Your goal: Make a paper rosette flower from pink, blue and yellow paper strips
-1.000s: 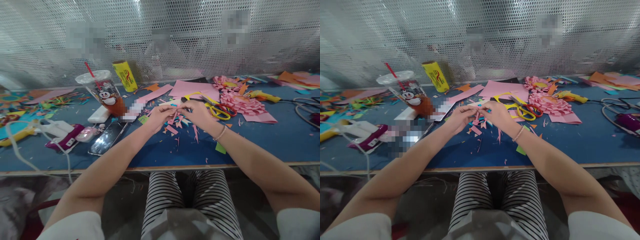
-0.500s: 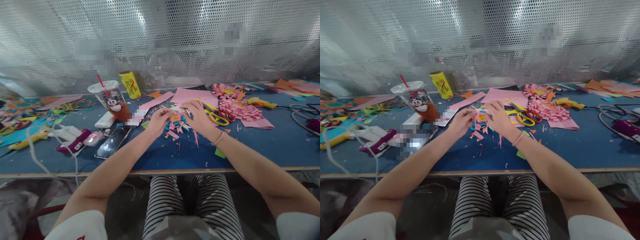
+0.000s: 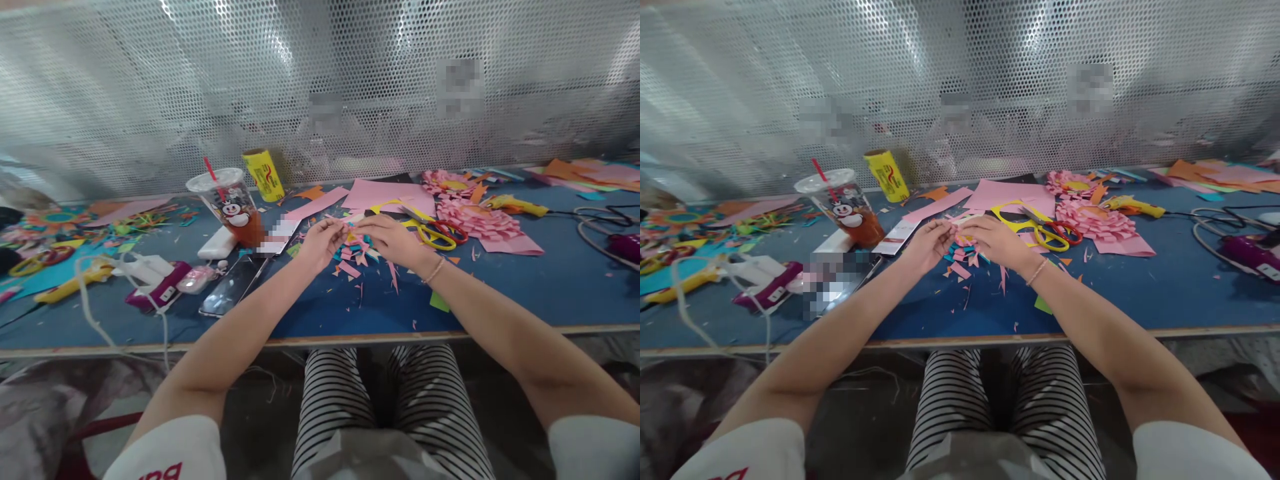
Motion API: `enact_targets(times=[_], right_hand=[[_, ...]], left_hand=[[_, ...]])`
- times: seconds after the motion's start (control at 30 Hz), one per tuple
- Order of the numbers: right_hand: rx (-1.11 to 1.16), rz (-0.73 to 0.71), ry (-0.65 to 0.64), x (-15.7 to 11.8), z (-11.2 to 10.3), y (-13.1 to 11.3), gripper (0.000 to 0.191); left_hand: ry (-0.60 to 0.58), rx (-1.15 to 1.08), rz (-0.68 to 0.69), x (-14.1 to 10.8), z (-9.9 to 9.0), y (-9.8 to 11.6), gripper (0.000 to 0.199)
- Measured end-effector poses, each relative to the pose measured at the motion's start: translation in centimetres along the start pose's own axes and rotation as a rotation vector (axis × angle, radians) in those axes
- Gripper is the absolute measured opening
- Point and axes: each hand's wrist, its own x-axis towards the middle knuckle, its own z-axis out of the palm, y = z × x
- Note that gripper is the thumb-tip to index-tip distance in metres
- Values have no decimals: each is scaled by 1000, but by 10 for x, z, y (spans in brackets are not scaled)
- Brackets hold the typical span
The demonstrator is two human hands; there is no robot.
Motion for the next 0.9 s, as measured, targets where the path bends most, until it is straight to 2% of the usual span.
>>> enact_targets(times=[0.1,0.17,0.27,0.4,0.9], right_hand=[[-10,-31,-46,-2,-4,4,39],[-12,-16,-56,-2,-3,5,34],[22,15,-19,0,2,3,25],[60,-14,38,1,6,0,21],[86,38,33,0,6,0,16]], left_hand=[[16,-11,5,1,-1,0,9],[24,8,2,1,-1,-1,9],[4,56,-15,0,2,-2,10],[-68,91,-39,-4,5,-3,10],[-95,74,-34,-6,6,-5,12]])
